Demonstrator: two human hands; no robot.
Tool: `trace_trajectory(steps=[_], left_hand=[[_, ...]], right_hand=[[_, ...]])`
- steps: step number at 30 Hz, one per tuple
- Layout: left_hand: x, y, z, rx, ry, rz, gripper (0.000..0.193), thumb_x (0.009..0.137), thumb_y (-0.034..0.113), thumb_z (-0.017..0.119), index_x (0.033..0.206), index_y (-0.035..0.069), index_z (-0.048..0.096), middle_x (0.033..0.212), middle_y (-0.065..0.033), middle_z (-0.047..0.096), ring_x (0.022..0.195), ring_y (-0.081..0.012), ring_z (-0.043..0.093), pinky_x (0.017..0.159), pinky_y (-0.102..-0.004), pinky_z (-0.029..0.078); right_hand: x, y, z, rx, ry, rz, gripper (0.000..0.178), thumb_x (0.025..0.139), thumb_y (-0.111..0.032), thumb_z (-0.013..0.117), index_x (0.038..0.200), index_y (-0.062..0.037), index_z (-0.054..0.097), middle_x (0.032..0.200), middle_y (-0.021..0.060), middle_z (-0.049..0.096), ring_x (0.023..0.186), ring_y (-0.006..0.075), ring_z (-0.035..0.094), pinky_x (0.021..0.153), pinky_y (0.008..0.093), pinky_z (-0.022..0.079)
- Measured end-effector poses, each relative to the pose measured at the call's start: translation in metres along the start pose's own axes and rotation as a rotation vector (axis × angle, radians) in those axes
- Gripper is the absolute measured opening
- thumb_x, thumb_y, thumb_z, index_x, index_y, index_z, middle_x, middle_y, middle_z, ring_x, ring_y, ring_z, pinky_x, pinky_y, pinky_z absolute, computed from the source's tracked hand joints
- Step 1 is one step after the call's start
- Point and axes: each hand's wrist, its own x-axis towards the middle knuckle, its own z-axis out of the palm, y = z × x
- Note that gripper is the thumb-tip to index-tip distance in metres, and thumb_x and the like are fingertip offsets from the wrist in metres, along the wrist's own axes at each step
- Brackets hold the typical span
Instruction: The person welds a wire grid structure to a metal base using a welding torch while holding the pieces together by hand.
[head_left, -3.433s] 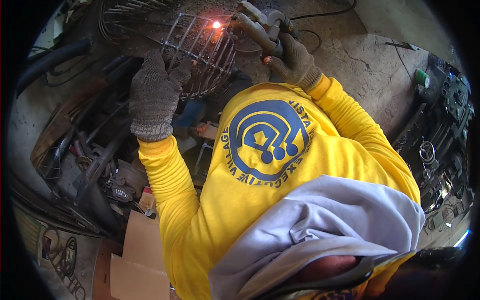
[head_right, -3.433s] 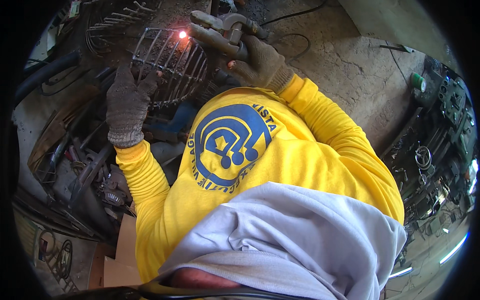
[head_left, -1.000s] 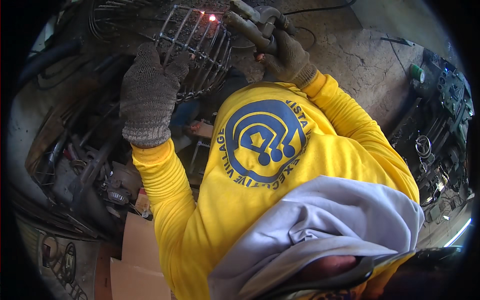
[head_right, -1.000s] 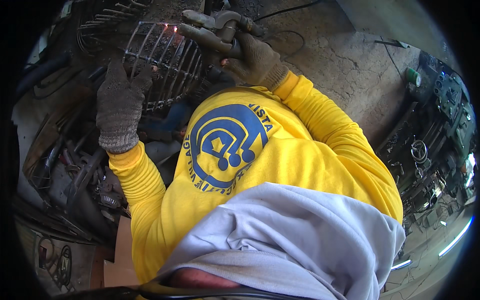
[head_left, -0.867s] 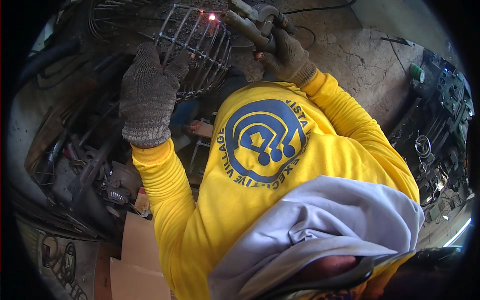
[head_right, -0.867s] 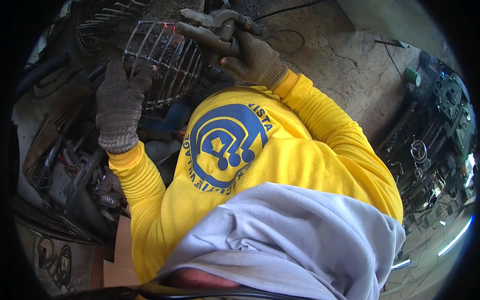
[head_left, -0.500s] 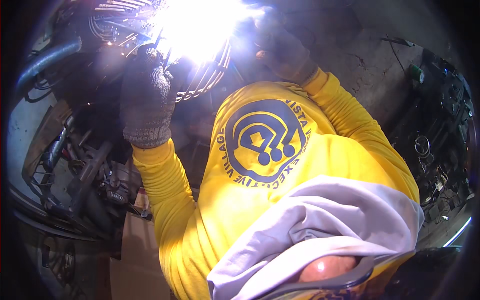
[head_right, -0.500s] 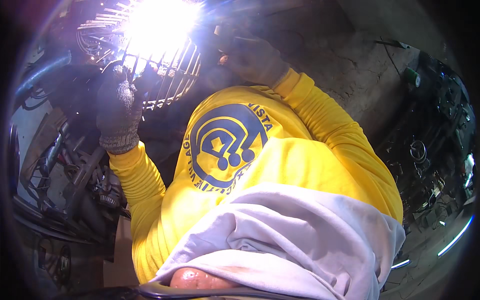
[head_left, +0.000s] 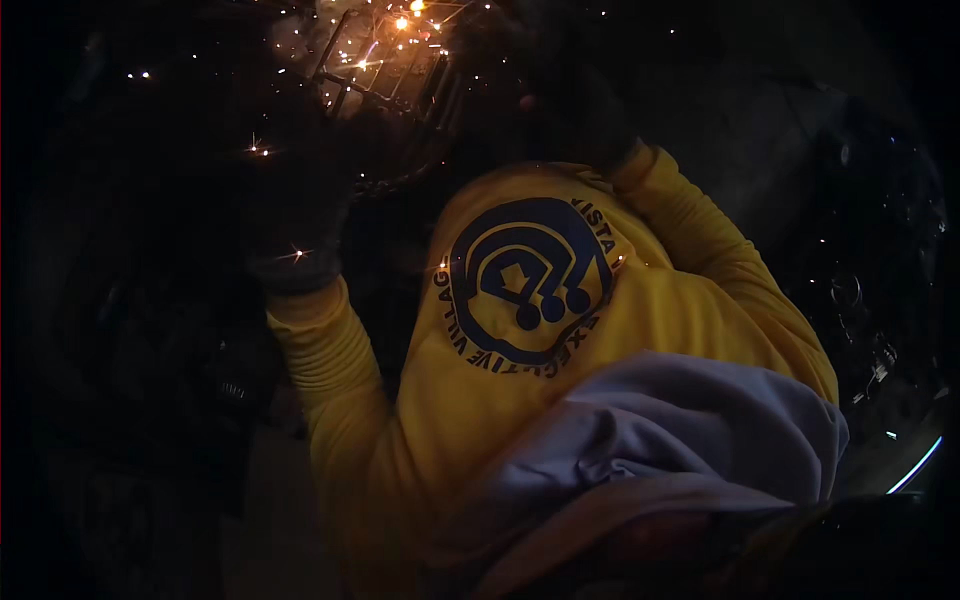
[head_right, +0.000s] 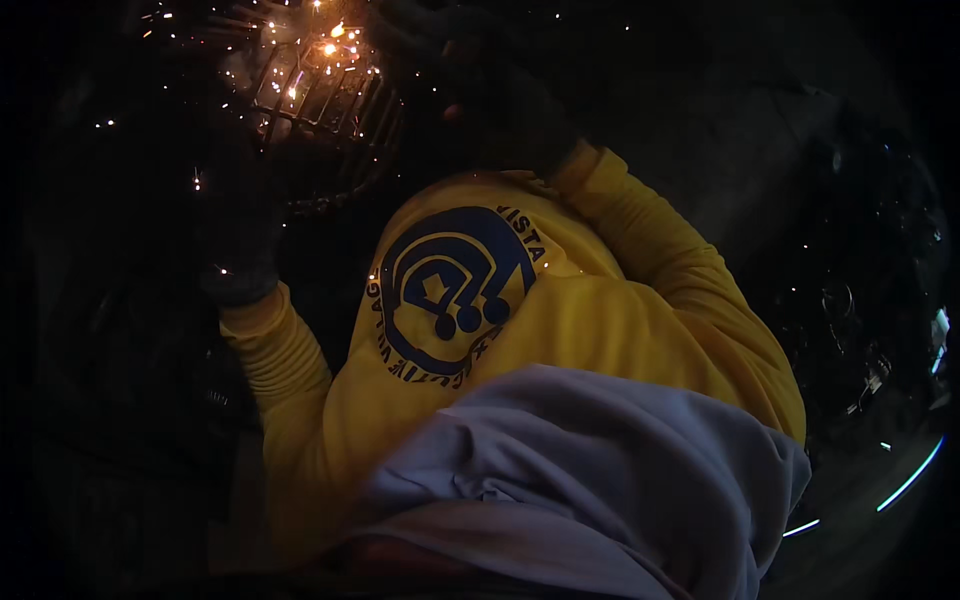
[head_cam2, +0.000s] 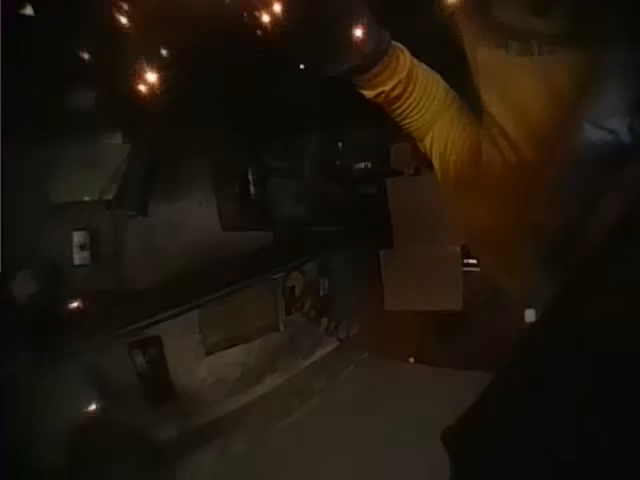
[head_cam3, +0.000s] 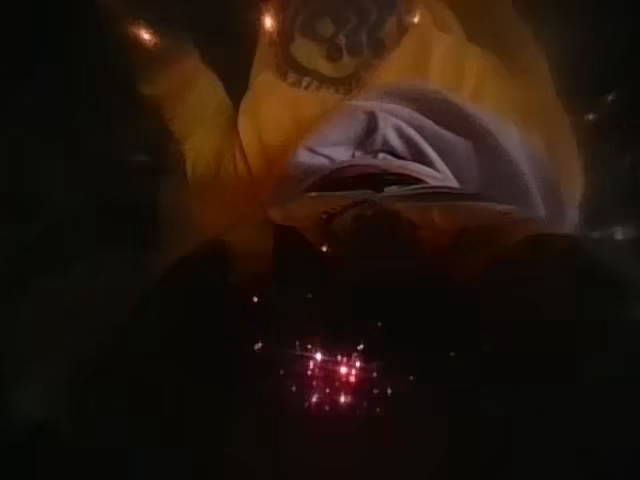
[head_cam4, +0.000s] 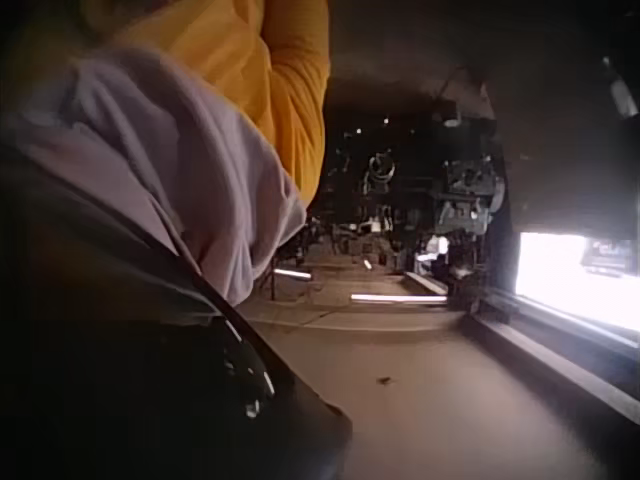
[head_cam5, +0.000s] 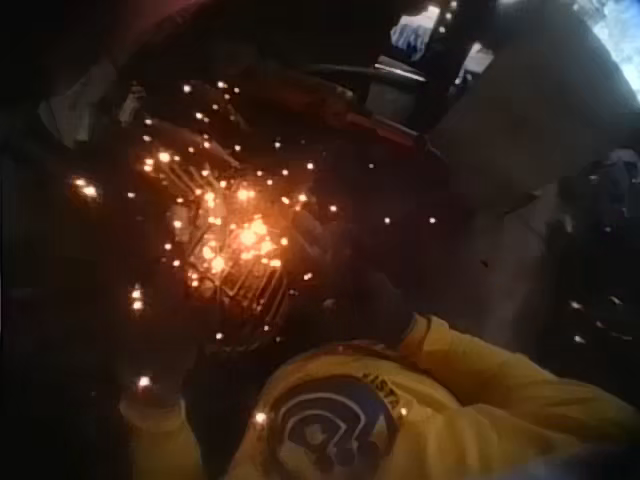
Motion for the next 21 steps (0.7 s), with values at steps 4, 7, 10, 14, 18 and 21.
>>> trace_trajectory(steps=[4,7,10,14,18,21], left_hand=[[0.01,-0.016,-0.001,-0.857,0.073,-0.075,0.046,0.096,0.039,0.061,0.13,0.01,0.058,0.122,-0.0096,0.065,0.108,-0.0271,0.065,0.088,-0.0363,0.056],[0.04,-0.034,-0.015,-1.787,-0.315,-0.385,0.04,0.091,0.033,0.068,0.12,0.007,0.06,0.104,-0.0118,0.069,0.093,-0.0316,0.069,0.076,-0.0382,0.056],[0.04,-0.035,-0.016,-1.862,-0.276,-0.465,0.036,0.087,0.03,0.072,0.11,0.005,0.059,0.093,-0.0142,0.069,0.082,-0.0344,0.068,0.068,-0.0396,0.054],[0.039,-0.039,-0.014,-1.852,-0.262,-0.439,0.038,0.086,0.03,0.074,0.11,0.005,0.058,0.093,-0.0135,0.069,0.082,-0.0333,0.069,0.068,-0.0396,0.055],[0.041,-0.046,-0.013,-1.956,-0.461,-0.433,0.045,0.086,0.031,0.074,0.115,0.003,0.055,0.095,-0.0158,0.069,0.084,-0.0345,0.068,0.071,-0.041,0.053],[0.042,-0.046,-0.012,-1.943,-0.555,-0.416,0.053,0.086,0.033,0.074,0.123,0.002,0.053,0.097,-0.0171,0.068,0.086,-0.0356,0.067,0.073,-0.0422,0.052]], right_hand=[[-0.003,0.002,0.0,-0.016,-0.049,0.047,0.048,0.091,-0.007,0.065,0.136,0.0,0.049,0.109,0.01,0.064,0.098,0.0203,0.063,0.085,0.034,0.052],[-0.009,0.012,0.002,-0.081,-0.024,-0.014,0.049,0.09,-0.008,0.065,0.136,0.0008,0.049,0.108,0.0124,0.064,0.097,0.023,0.064,0.084,0.0351,0.052],[-0.008,0.003,0.002,-0.09,-0.001,0.017,0.053,0.088,-0.012,0.069,0.135,0.0008,0.049,0.107,0.0148,0.064,0.097,0.0262,0.064,0.085,0.0366,0.052],[-0.006,0.002,0.007,-0.193,0.027,0.103,0.052,0.081,-0.029,0.076,0.122,-0.0049,0.056,0.101,0.019,0.067,0.09,0.0376,0.068,0.079,0.043,0.056],[-0.004,-0.01,0.01,-0.287,0.012,0.211,0.057,0.081,-0.034,0.077,0.124,-0.0058,0.054,0.102,0.0196,0.067,0.093,0.038,0.068,0.08,0.0431,0.056],[-0.004,-0.005,0.01,-0.247,0.006,0.187,0.06,0.08,-0.038,0.078,0.125,-0.0067,0.053,0.103,0.0193,0.067,0.093,0.0376,0.068,0.08,0.0424,0.056]])
